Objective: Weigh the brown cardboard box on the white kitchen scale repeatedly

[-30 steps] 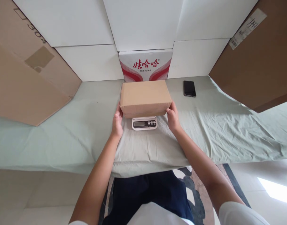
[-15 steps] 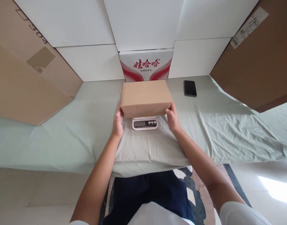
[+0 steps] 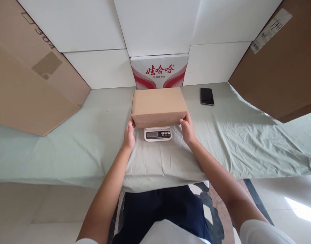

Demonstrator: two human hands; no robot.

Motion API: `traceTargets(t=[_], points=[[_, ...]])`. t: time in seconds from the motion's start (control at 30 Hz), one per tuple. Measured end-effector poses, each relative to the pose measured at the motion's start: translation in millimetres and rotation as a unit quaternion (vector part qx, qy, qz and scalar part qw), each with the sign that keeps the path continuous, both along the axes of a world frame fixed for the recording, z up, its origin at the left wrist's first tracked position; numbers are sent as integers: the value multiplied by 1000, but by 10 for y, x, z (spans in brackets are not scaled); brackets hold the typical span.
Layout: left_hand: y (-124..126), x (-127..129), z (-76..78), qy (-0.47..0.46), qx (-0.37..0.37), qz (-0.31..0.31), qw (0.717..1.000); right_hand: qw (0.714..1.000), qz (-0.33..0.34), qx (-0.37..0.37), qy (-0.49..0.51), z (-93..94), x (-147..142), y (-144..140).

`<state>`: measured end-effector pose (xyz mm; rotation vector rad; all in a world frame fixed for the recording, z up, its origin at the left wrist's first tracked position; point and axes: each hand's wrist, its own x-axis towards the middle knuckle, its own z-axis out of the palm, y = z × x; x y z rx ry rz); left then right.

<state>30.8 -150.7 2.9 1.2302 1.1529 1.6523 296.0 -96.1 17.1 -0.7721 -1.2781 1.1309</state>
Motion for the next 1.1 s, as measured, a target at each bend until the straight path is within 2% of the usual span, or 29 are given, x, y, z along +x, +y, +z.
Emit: traceTargets(t=[0.23, 0.8, 1.1], points=[[12, -35, -38, 37, 11, -11, 999, 1000, 0, 13, -13, -61, 8, 44], [23, -17, -69, 54, 34, -42, 997, 1000, 9, -20, -1, -28, -64, -33], [1, 13, 52, 49, 42, -45, 997, 1000, 18, -2, -3, -25, -44, -12]])
